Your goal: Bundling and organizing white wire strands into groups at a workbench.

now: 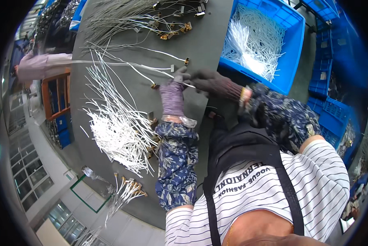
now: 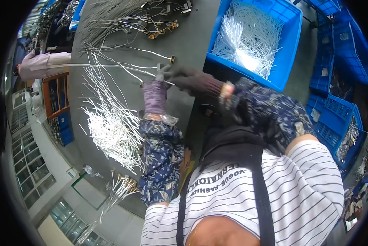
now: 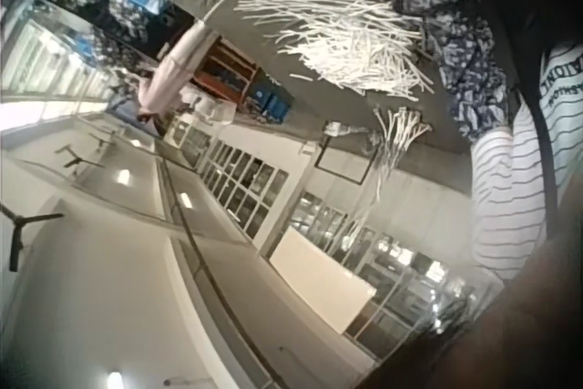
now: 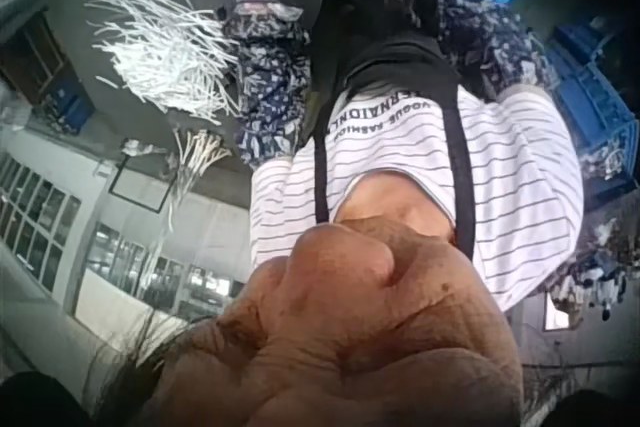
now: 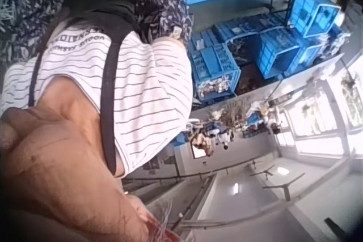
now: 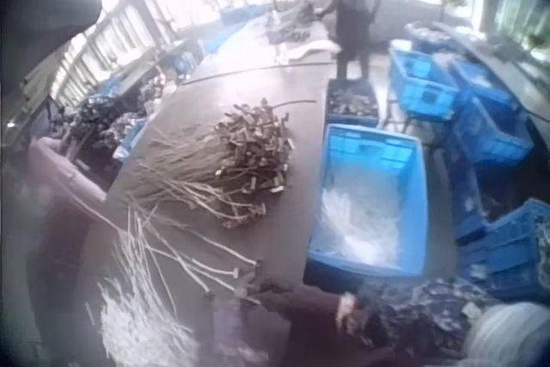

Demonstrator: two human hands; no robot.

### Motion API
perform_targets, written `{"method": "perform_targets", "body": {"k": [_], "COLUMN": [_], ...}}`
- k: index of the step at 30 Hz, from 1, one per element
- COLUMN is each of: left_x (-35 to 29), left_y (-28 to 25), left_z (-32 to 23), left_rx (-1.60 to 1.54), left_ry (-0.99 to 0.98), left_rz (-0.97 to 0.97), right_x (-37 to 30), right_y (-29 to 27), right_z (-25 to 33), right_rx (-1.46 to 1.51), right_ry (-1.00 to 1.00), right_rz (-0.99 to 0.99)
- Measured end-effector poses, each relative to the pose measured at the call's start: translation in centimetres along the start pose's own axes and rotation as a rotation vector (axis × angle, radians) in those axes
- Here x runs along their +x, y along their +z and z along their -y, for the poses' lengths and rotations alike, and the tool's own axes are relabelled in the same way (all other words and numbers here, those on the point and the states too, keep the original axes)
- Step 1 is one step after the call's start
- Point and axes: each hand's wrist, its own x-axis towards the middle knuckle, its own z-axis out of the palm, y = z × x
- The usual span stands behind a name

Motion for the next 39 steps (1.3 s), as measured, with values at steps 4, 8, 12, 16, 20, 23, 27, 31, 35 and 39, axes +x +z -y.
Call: {"method": "perform_targets", "body": {"k": [4,8,12,16,20,23,27,31,35,39], "left_x": [1.6,1.9,-6.0,-13.4,-16.2,-15.2,-8.3,-5.8,3.1,2.3], "left_y": [-3.7,-3.8,3.6,7.4,6.5,-3.5,-6.6,2.7,-5.7,1.8], "left_z": [-2.7,-1.5,1.6,14.7,33.3,52.7,63.1,75.7,90.6,100.3], "left_rx": [0.417,0.816,0.466,0.527,0.42,0.788,1.591,1.612,0.857,1.377], "left_ry": [-0.057,0.187,0.274,0.121,-0.616,-0.043,0.245,0.001,-0.688,-0.867], "left_rz": [-0.153,-0.45,0.092,0.536,0.455,0.47,0.631,0.719,-0.171,-0.206], "right_x": [2.3,-2.5,-8.6,-10.8,-9.8,-7.3,-1.8,-3.2,-1.0,-1.8], "right_y": [1.4,0.4,1.4,5.9,3.8,5.5,0.9,-4.7,-6.6,-7.5], "right_z": [0.1,-10.0,-22.8,-31.3,-37.9,-52.2,-53.4,-54.7,-48.3,-52.6], "right_rx": [0.312,-0.008,-0.177,-0.161,-0.29,-0.262,0.11,-0.342,-0.252,-0.761], "right_ry": [0.089,-0.215,0.191,0.355,0.431,0.314,0.035,0.209,-0.02,-0.266], "right_rz": [0.102,-0.337,-0.357,-0.09,0.025,-0.127,-0.108,-0.192,-0.184,-0.178]}}
